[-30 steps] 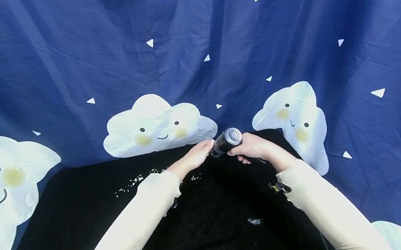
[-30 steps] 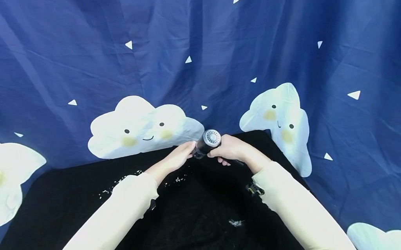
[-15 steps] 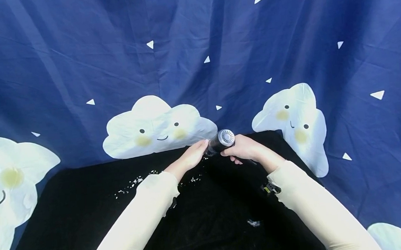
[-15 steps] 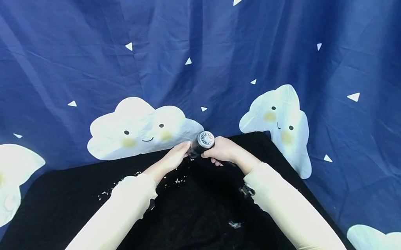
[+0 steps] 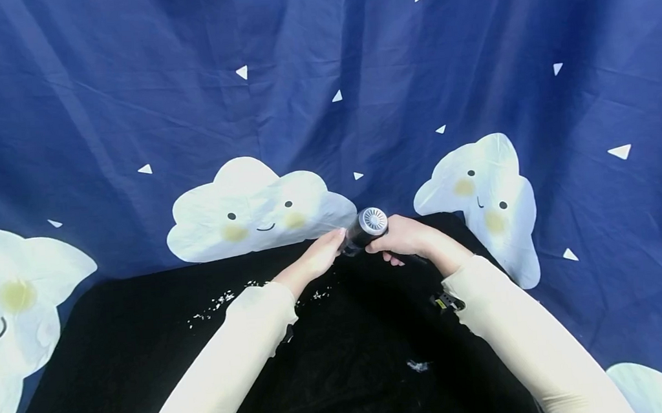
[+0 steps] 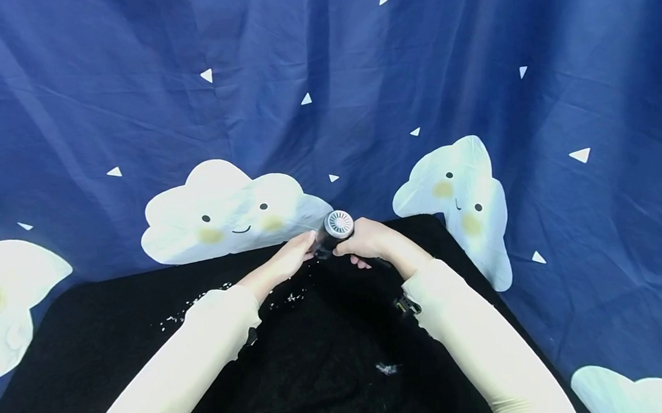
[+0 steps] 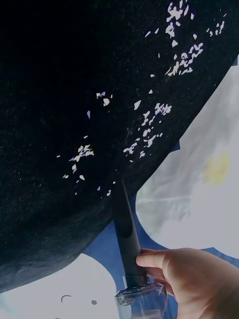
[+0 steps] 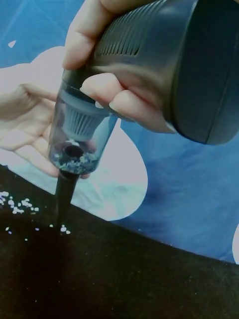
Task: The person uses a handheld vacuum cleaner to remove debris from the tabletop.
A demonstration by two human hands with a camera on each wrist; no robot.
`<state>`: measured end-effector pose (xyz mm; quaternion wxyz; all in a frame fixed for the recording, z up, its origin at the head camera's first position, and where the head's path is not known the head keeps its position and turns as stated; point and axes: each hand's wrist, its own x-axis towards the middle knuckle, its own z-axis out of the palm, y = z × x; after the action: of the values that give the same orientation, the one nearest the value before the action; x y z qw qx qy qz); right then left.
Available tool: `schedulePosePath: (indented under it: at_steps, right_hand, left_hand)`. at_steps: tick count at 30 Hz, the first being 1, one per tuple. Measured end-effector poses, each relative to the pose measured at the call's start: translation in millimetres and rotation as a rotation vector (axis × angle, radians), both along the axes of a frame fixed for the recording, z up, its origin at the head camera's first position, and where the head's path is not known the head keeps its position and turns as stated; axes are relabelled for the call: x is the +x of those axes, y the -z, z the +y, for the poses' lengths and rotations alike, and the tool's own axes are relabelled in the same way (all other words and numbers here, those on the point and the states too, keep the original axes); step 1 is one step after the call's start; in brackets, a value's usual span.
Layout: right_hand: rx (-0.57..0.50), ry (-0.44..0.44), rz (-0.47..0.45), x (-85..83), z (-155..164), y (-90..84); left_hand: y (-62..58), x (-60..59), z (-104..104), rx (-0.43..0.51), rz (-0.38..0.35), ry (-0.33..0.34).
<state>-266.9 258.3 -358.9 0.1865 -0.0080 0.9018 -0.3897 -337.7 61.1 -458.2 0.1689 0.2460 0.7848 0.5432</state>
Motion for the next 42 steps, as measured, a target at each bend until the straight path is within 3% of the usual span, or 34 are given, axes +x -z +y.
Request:
schedulePosePath:
  at_steps: [7,16,28,37,42]
  right_hand:
    - [0.006,-0.012,0.01,0.7,-0.5,-2.2]
    - [0.017,-0.03,-0.01,2.3,-1.3,-5.0]
    - [0.071,-0.005,0.057,-1.1,-5.2,-1.9]
    - [0.037,0.001,0.025,-0.9,-0.9,-2.4]
    - [0.041,0.004,0.019,0.1,3.0,-3.6]
  left_hand:
    - [-3.8,0.8,-2.0,-0.016,0.001,-0.003]
    - [-0.1,2.7,-1.8,-0.016,-0.005,0.006]
    - [-2.6,3.5,3.9,-0.065,0.044,-0.103]
    - [-2.4,4.4,7.9,-0.016,0.057,-0.078]
    - [-1.9,3.1,11.1,-0.047,0.052,-0.075]
